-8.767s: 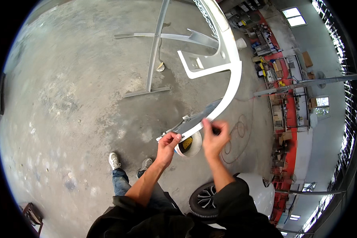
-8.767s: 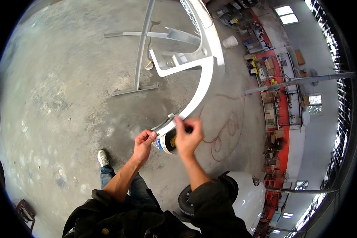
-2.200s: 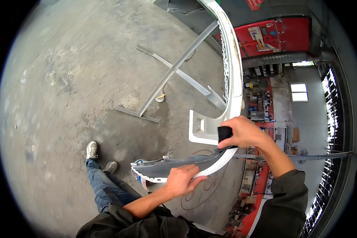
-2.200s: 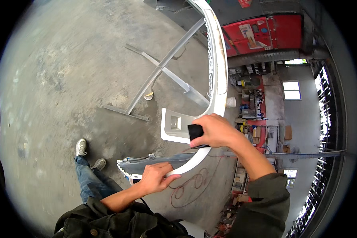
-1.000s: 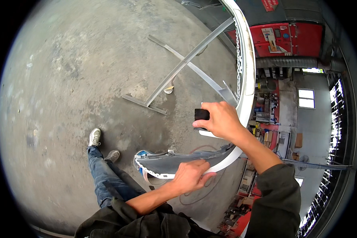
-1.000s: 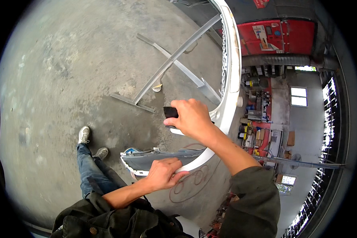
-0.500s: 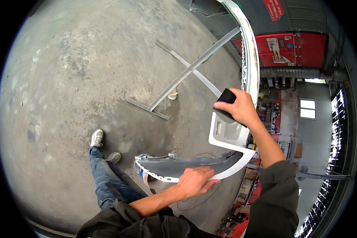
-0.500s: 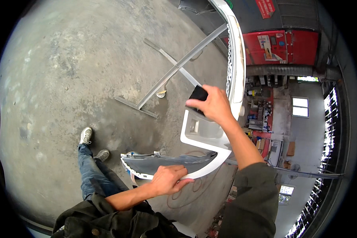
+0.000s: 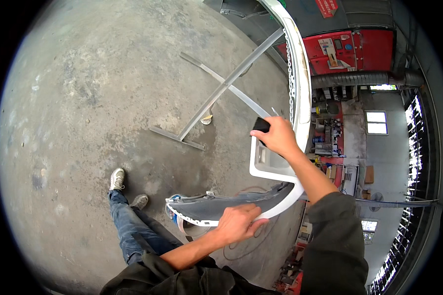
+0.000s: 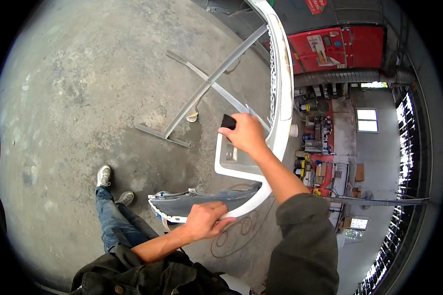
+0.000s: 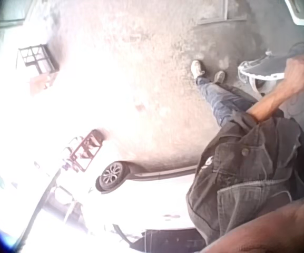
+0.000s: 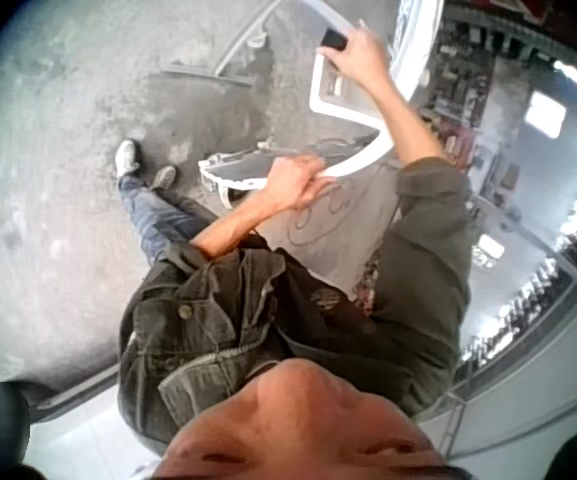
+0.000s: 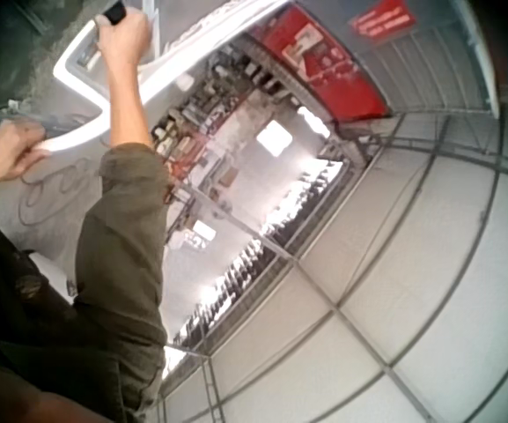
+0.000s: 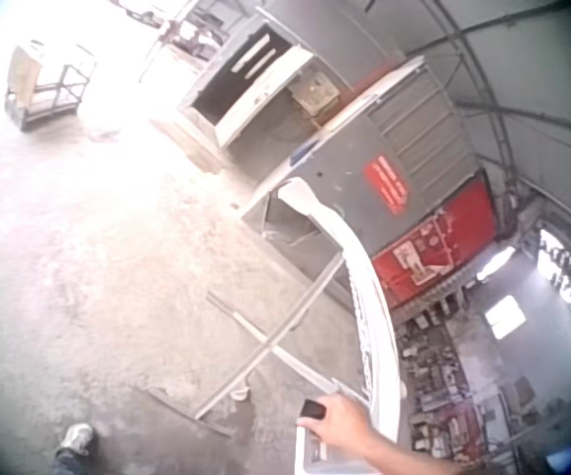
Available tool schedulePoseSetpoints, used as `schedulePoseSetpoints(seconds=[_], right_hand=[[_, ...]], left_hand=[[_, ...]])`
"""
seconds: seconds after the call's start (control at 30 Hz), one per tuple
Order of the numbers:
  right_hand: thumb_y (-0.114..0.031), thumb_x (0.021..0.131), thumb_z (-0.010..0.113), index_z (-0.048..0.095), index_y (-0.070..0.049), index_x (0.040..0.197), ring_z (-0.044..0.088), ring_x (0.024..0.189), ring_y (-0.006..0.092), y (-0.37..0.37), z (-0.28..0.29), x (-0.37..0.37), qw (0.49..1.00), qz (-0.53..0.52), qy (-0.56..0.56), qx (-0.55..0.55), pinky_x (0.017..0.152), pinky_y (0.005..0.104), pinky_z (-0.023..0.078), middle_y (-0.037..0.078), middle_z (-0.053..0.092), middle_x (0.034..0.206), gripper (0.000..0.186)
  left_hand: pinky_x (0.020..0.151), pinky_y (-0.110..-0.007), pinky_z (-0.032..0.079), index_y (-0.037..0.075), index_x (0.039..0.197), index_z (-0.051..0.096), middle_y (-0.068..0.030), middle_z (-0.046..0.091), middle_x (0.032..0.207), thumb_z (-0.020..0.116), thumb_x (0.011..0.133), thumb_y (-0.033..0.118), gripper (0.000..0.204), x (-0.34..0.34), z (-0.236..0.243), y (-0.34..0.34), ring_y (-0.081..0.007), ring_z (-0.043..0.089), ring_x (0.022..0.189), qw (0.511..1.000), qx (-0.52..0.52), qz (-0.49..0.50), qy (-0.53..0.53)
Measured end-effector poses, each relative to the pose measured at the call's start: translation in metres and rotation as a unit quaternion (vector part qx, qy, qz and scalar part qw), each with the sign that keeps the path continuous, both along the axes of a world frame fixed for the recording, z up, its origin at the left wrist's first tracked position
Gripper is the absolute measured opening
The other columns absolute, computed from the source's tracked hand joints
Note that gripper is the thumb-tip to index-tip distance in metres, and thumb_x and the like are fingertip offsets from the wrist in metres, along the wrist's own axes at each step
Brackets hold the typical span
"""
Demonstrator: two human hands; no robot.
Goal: The person sands a white car bumper with a sanding block, repeatedly dipping the block into a bucket of water. The person works on the main face and edges of the bumper, which is mounted on a stand in a garage.
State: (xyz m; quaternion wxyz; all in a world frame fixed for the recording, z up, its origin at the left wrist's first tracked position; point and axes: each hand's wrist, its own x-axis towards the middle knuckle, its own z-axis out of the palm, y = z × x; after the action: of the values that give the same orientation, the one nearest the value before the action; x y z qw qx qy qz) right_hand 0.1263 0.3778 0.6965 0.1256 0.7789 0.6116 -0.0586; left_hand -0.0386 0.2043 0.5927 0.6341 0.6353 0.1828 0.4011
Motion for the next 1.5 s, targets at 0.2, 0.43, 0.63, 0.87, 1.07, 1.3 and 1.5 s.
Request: schedulePoseSetpoints(seconds=[0.2, 0.43, 0.63, 0.87, 1.07, 1.3, 1.5], right_hand=[[-0.031, 0.071, 0.086, 0.067, 0.002, 0.080, 0.058, 0.057, 0.0165, -0.003, 0.020, -0.001, 0.976, -0.013, 0.214, 0.038, 0.059, 0.0342, 0.048, 0.010, 0.065, 0.064, 0.039], [-0.039, 0.070, 0.084, 0.070, -0.004, 0.086, 0.069, 0.076, 0.0371, -0.025, 0.011, -0.031, 0.989, 0.069, 0.062, -0.118, 0.068, 0.0447, 0.053, 0.018, 0.070, 0.076, 0.041], [-0.038, 0.071, 0.084, 0.069, -0.004, 0.082, 0.069, 0.075, 0.0370, -0.001, 0.006, -0.016, 0.999, 0.014, 0.045, -0.007, 0.066, 0.0448, 0.053, 0.018, 0.069, 0.076, 0.039], [-0.038, 0.072, 0.083, 0.070, -0.004, 0.085, 0.068, 0.078, 0.0379, 0.008, 0.013, -0.030, 0.999, -0.010, 0.025, -0.042, 0.070, 0.0457, 0.052, 0.018, 0.070, 0.078, 0.039], [-0.035, 0.073, 0.083, 0.070, 0.000, 0.086, 0.068, 0.066, 0.0315, -0.012, 0.008, -0.028, 0.993, 0.070, 0.065, -0.063, 0.063, 0.0406, 0.051, 0.017, 0.068, 0.070, 0.039], [-0.034, 0.073, 0.084, 0.071, -0.001, 0.084, 0.068, 0.063, 0.0299, -0.017, 0.006, -0.024, 0.988, 0.106, 0.092, -0.062, 0.059, 0.0392, 0.051, 0.016, 0.067, 0.068, 0.037], [-0.034, 0.073, 0.084, 0.068, 0.000, 0.083, 0.066, 0.066, 0.0331, -0.010, 0.007, -0.025, 0.997, 0.043, 0.057, -0.012, 0.062, 0.0400, 0.050, 0.018, 0.066, 0.069, 0.039]], left_hand=[[0.053, -0.045, 0.045, 0.003, 0.076, 0.056, -0.0117, 0.056, 0.072, 0.072, 0.087, 0.031, 0.035, 0.000, -0.001, 0.004, -0.0364, 0.059, 0.064, 1.000, 0.003, 0.021, -0.004], [0.052, -0.044, 0.043, 0.003, 0.075, 0.054, -0.0115, 0.054, 0.070, 0.074, 0.086, 0.031, 0.036, 0.000, -0.003, 0.002, -0.0359, 0.058, 0.062, 0.999, -0.001, 0.038, 0.003], [0.051, -0.044, 0.043, 0.003, 0.075, 0.054, -0.0115, 0.054, 0.070, 0.073, 0.086, 0.031, 0.036, 0.003, -0.003, 0.001, -0.0351, 0.058, 0.061, 0.999, -0.002, 0.038, -0.013], [0.056, -0.046, 0.046, 0.002, 0.081, 0.057, -0.0131, 0.058, 0.076, 0.069, 0.089, 0.031, 0.033, -0.001, -0.005, 0.005, -0.0378, 0.059, 0.066, 1.000, 0.004, 0.013, 0.004], [0.055, -0.047, 0.046, 0.002, 0.082, 0.057, -0.0133, 0.058, 0.076, 0.069, 0.089, 0.031, 0.032, -0.002, -0.007, 0.001, -0.0379, 0.059, 0.067, 1.000, -0.002, 0.010, 0.009], [0.054, -0.045, 0.045, 0.002, 0.078, 0.056, -0.0129, 0.057, 0.073, 0.071, 0.088, 0.032, 0.035, 0.000, -0.007, 0.004, -0.0377, 0.059, 0.065, 0.999, 0.003, 0.038, -0.005], [0.053, -0.045, 0.045, 0.002, 0.077, 0.056, -0.0130, 0.056, 0.072, 0.072, 0.087, 0.033, 0.036, -0.001, -0.003, 0.004, -0.0382, 0.059, 0.063, 0.999, -0.002, 0.037, -0.015]])
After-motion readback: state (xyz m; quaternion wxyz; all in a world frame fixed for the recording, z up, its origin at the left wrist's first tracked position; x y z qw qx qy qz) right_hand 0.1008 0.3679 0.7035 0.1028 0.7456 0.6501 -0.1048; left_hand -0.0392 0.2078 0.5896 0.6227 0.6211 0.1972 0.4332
